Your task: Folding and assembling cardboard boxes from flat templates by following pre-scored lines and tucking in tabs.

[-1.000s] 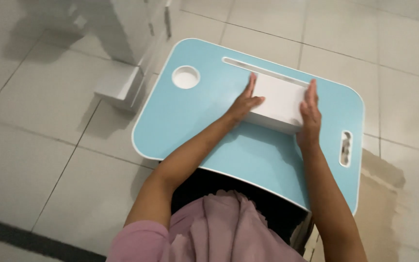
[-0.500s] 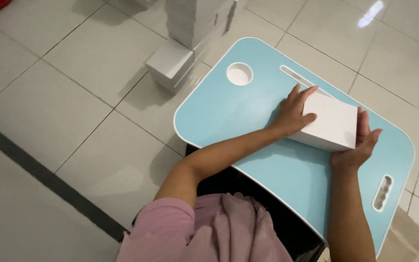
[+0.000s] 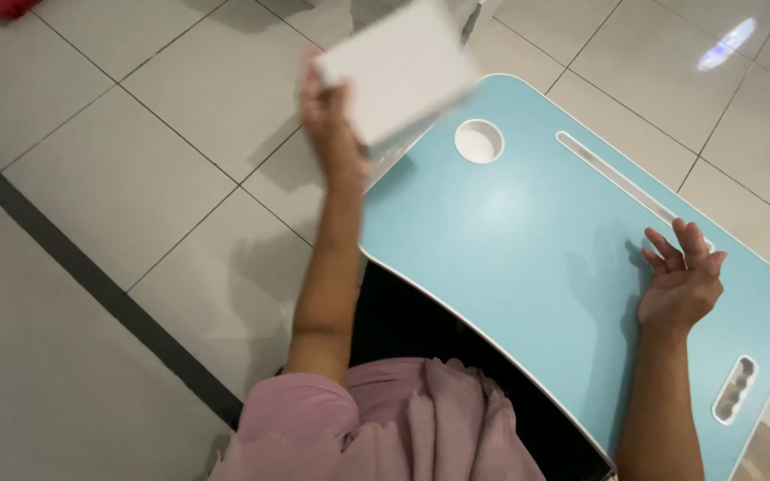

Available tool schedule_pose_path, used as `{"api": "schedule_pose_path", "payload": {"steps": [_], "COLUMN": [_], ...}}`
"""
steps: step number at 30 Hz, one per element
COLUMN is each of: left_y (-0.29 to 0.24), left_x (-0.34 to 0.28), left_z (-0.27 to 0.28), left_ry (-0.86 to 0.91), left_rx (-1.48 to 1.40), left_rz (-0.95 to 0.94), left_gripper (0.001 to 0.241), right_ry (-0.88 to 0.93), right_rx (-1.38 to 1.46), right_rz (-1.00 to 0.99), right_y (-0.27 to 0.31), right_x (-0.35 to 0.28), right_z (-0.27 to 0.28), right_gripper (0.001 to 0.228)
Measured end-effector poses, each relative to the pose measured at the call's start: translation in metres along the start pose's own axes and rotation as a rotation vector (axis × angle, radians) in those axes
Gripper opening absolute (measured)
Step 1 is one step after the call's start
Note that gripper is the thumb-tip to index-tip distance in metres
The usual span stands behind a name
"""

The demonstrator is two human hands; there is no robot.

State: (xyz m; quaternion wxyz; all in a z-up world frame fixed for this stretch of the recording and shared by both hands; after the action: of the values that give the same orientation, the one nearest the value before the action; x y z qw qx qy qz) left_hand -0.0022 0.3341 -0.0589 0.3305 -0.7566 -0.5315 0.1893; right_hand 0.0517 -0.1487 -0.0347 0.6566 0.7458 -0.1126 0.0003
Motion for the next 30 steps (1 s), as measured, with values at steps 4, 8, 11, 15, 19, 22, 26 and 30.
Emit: {"api": "schedule_pose_path", "payload": {"steps": [4, 8, 11, 15, 19, 22, 26, 30], "left_y": [0.009, 0.064, 0.101, 0.153, 0.178, 0.195, 0.202, 0.200], "left_x": [0.067, 0.105, 0.119, 0.131, 0.135, 0.144, 0.149, 0.148], "left_z": [0.067, 0.105, 0.109, 0.110, 0.103, 0.108, 0.110, 0.101], "left_ry": [-0.235, -0.357, -0.412, -0.361, -0.298, -0.230, -0.208, -0.233], "left_rx": [0.252, 0.425, 0.565, 0.686, 0.786, 0.863, 0.908, 0.923], "left_rz": [-0.099, -0.062, -0.045, -0.132, -0.071, -0.098, -0.049, -0.059], "left_gripper": [0.060, 0.066, 0.065, 0.062, 0.066, 0.071, 0.076, 0.071], "right_ry": [-0.039, -0.013, 0.024, 0.073, 0.049, 0.057, 0.063, 0.080], "right_rx": [-0.057, -0.126, -0.173, -0.189, -0.242, -0.261, -0.268, -0.285], "right_rz": [-0.011, 0.028, 0.087, 0.117, 0.114, 0.137, 0.146, 0.148], "right_y": [0.007, 0.008, 0.004, -0.005, -0.008, -0.009, -0.009, -0.007], "right_x": [-0.003, -0.006, -0.006, -0.003, -0.002, -0.002, -0.001, -0.003], "right_z": [-0.007, -0.012, -0.011, -0.006, -0.005, -0.006, -0.006, -0.006], "right_gripper": [0.060, 0.059, 0.060, 0.049, 0.046, 0.045, 0.042, 0.040]}}
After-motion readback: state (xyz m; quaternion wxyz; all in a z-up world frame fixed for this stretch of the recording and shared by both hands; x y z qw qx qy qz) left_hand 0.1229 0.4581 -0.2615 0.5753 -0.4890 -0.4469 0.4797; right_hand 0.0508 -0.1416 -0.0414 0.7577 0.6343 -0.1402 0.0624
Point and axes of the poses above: each hand's wrist, its own x-axis towards the middle knuckle, its own z-axis out of the back of the hand, y = z × x, the point moved 2 cm from there along x, towards the middle knuckle, and after that the axes turned 8 degrees about -y, right-handed, at the moved point
